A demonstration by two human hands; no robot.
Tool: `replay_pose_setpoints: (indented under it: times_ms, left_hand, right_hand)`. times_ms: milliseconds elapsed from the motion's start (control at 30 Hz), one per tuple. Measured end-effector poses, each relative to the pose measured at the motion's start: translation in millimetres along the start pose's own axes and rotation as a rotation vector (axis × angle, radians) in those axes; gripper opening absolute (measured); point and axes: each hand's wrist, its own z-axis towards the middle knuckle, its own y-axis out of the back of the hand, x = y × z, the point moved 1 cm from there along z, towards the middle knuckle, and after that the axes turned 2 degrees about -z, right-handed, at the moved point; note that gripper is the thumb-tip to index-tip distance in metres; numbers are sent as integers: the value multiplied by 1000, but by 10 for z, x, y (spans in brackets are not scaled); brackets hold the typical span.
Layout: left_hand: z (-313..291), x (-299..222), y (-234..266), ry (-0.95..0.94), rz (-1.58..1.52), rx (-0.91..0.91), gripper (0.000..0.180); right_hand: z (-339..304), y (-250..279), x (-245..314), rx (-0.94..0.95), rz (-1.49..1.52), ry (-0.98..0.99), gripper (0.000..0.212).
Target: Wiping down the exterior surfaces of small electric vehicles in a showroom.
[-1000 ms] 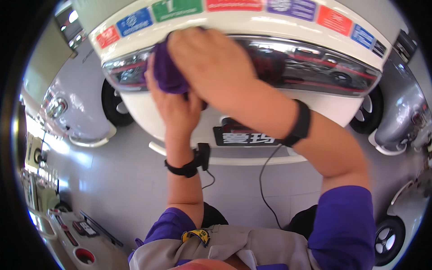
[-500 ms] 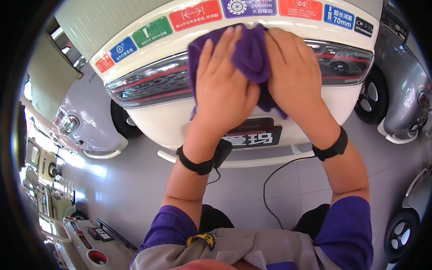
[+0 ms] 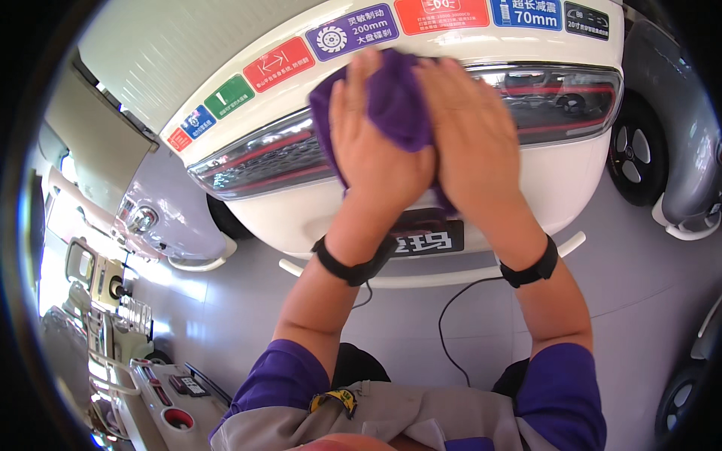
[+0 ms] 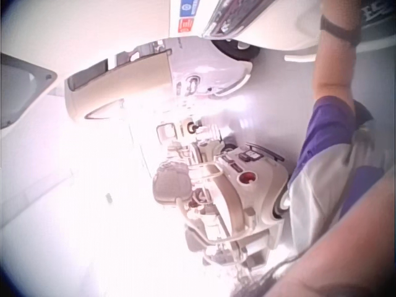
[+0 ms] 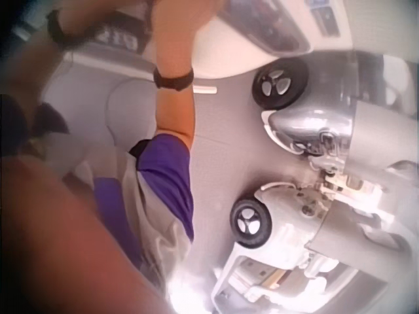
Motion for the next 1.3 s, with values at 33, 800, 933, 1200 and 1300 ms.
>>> replay_pose_setpoints:
  times_ms: [33, 800, 933, 1200, 1300]
  left_hand:
    - [59, -118, -98, -25, -61, -42, 56]
    - [269, 360, 902, 233, -108, -151, 10]
    - [268, 426, 653, 8, 165, -171, 21]
    - [-169, 670, 528, -32, -31, -226, 27]
    - [-113, 737, 616, -105, -53, -330, 43]
  right_hand:
    - [-84, 32, -123, -48, -8, -34, 48]
    - [122, 288, 327, -37, 584, -143, 33]
    - [491, 95, 345, -126, 246, -36, 28]
    - [419, -145, 421, 9, -33, 77, 25]
    - [476, -197, 485, 34, -28, 127, 24]
